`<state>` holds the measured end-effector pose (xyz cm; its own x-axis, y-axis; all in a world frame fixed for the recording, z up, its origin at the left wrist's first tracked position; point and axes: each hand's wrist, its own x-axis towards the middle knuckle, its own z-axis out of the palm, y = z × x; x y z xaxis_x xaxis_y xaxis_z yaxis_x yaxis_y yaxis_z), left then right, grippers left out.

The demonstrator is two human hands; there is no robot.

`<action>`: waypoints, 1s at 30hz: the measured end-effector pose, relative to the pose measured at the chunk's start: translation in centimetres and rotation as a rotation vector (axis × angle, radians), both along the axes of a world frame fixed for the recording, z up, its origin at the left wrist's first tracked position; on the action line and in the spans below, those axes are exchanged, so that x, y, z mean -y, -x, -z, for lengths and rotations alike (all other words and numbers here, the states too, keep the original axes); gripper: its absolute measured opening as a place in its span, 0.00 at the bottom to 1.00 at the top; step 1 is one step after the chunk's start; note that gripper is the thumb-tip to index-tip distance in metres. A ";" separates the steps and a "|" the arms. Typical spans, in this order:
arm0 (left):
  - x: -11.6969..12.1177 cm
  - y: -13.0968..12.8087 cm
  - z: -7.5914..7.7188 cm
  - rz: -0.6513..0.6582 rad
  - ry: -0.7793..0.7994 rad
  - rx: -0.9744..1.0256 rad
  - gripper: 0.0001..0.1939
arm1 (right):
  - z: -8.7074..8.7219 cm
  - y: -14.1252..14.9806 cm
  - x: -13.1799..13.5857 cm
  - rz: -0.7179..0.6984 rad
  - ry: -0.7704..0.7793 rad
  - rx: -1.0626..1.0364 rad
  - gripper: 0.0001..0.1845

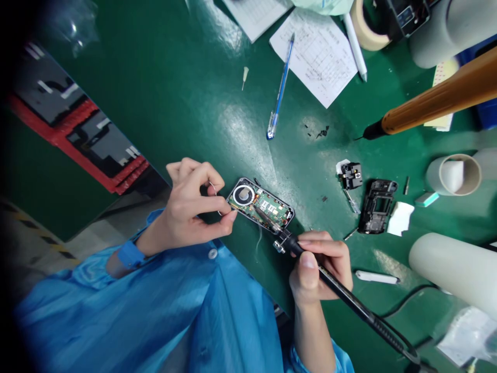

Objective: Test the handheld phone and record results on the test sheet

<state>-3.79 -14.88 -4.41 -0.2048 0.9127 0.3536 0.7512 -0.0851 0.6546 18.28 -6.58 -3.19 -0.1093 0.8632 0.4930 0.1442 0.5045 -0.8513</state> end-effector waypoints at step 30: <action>-0.1 0.0 0.0 0.018 0.000 0.000 0.16 | 0.4 -0.4 0.2 -0.061 -0.047 -0.054 0.02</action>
